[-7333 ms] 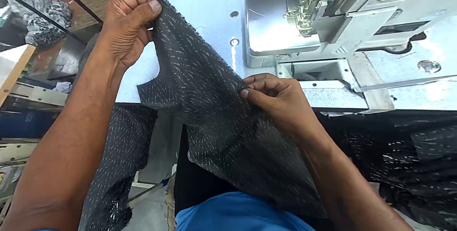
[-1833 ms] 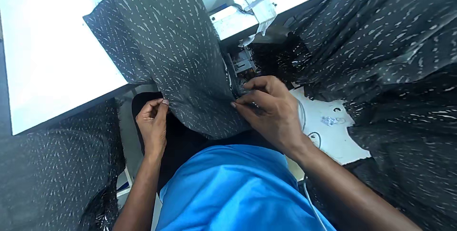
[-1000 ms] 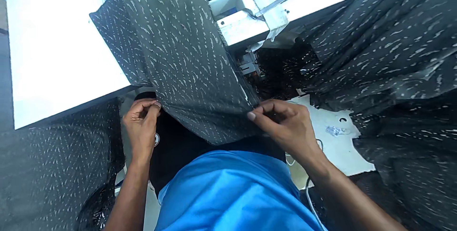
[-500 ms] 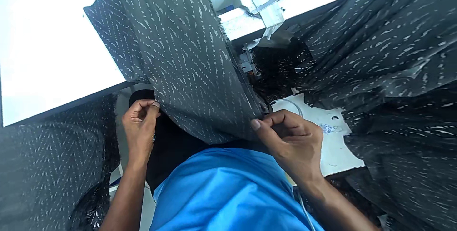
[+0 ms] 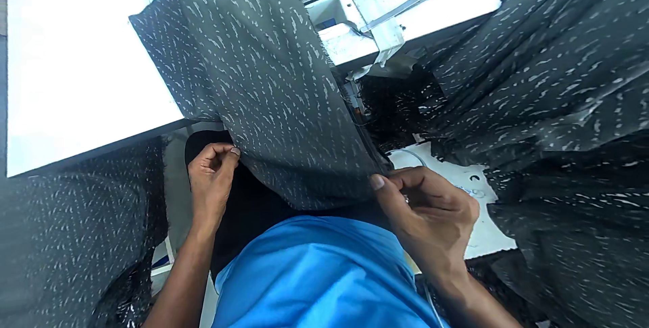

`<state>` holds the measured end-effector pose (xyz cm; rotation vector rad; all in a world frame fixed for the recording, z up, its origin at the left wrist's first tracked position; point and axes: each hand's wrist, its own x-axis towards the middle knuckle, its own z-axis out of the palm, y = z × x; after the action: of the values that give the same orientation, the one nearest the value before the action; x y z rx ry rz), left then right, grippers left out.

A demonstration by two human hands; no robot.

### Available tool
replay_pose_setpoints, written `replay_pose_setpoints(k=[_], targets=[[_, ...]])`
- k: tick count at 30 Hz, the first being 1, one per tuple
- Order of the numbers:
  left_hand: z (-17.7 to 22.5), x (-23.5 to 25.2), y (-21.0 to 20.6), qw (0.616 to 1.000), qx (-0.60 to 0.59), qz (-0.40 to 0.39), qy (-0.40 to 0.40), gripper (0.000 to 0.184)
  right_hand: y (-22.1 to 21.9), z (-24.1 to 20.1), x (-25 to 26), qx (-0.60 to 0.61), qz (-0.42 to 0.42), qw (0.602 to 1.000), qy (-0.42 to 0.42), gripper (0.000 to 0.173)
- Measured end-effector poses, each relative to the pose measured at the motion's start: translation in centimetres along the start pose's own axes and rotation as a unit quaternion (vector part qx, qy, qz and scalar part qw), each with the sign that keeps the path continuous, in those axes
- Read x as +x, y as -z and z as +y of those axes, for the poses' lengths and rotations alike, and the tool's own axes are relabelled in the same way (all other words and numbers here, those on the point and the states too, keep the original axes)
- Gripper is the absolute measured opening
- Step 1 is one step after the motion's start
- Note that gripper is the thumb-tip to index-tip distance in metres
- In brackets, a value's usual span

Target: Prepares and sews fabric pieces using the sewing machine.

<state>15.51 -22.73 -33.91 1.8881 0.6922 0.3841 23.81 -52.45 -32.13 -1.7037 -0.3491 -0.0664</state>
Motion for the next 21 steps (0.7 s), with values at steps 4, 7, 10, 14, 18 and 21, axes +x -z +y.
replay_pose_setpoints(k=[4,7,10,14,18,21], targets=[[0.1,1.0,-0.5,0.994,-0.082,0.017,0.066,0.022,-0.1,0.0,0.0,-0.020,0.003,1.000,-0.010,0.010],[0.5,2.1,-0.2,0.980,-0.157,0.051,0.115,0.036,-0.1,0.1,0.0,-0.031,-0.001,0.999,-0.021,0.011],[1.2,3.2,-0.2,0.962,-0.223,0.087,0.133,0.037,-0.4,0.2,0.1,-0.022,0.004,0.999,-0.032,0.012],[2.1,4.2,-0.9,0.932,-0.297,0.102,0.179,0.033,-0.9,0.3,0.6,-0.005,0.002,0.998,-0.057,0.019],[2.1,4.9,-0.8,0.924,-0.303,0.099,0.210,0.033,-1.4,0.9,1.0,-0.039,-0.040,0.996,-0.074,0.029],[1.8,5.2,0.2,0.939,-0.263,0.102,0.197,0.020,-1.2,0.8,1.7,-0.051,-0.106,0.987,-0.113,0.042]])
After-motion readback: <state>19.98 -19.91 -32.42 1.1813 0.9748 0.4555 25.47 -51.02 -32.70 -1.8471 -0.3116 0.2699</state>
